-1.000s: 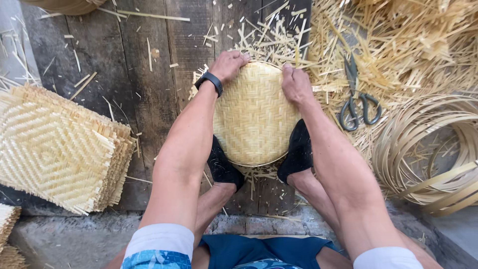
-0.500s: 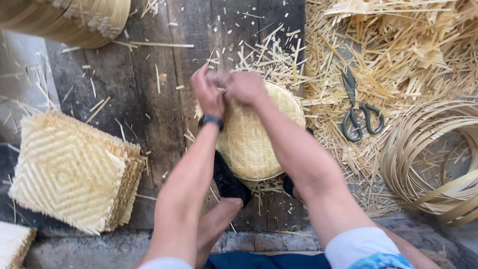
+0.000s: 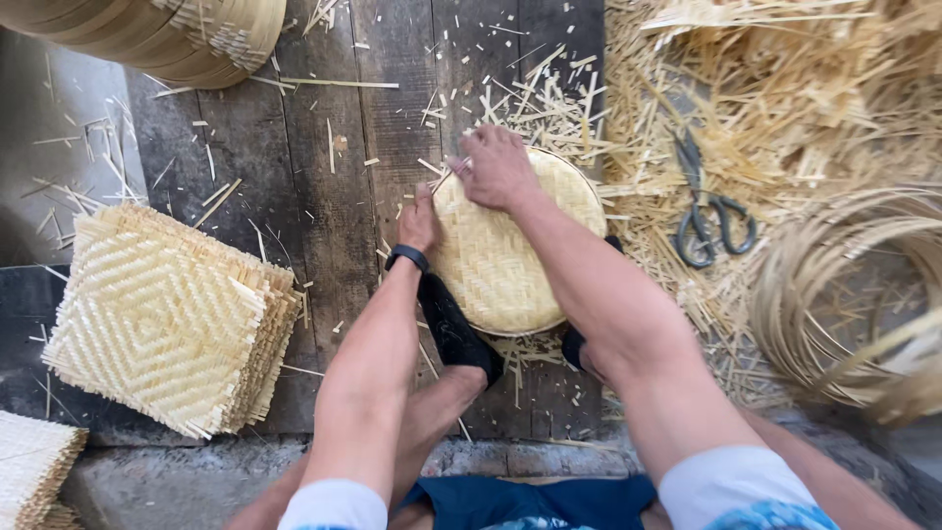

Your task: The person sits on the floor and repeatedly places a woven bamboo mat over a circular wooden frame, then uses shears to trim the excess material around the edge. The finished pieces are stacked nearby.

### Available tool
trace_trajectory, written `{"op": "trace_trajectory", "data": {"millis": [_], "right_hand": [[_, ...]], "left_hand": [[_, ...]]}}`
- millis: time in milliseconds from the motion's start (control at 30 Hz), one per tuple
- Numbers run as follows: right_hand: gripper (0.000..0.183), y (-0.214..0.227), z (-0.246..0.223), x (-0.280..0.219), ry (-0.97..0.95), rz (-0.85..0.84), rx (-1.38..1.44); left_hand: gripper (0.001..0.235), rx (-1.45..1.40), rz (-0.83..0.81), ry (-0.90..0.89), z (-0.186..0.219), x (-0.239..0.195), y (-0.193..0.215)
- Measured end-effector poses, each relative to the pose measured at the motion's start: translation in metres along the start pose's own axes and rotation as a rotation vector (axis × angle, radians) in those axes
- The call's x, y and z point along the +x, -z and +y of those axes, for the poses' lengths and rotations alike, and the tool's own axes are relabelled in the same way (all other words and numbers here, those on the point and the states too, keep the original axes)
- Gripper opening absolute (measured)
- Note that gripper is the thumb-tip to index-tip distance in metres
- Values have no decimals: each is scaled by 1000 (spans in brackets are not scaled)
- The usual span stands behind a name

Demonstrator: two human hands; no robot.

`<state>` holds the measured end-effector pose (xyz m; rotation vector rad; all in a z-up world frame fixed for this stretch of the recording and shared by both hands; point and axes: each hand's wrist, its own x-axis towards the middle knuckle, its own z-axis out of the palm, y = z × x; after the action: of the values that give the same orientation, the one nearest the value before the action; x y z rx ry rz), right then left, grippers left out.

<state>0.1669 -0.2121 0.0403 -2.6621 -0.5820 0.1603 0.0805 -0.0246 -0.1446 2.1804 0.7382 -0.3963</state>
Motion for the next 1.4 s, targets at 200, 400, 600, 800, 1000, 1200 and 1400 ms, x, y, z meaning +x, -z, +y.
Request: {"op": "trace_trajectory", "data": {"millis": [200, 400, 600, 800, 1000, 1200, 1400], "right_hand": [[44, 201, 45, -135, -148, -181, -88], [48, 322, 44, -279, -592, -411, -264], [35, 215, 72, -288, -558, -468, 165], [50, 35, 95, -235, -682, -328, 368], [54, -14, 110, -226, -803, -245, 401], [47, 35, 87, -226, -576, 26, 386], [69, 93, 90, -267, -546, 439, 1442]], "left_hand": [[75, -331, 139, 18, 7, -31, 15], [47, -159, 562, -230, -30, -93, 68], [50, 1, 473, -343, -22, -118, 89], [64, -115, 263, -90, 14, -50, 33], [41, -821, 236, 226, 13, -29, 0], [37, -728, 226, 181, 66, -60, 42], [38, -1495, -101, -308, 106, -142, 120]]}}
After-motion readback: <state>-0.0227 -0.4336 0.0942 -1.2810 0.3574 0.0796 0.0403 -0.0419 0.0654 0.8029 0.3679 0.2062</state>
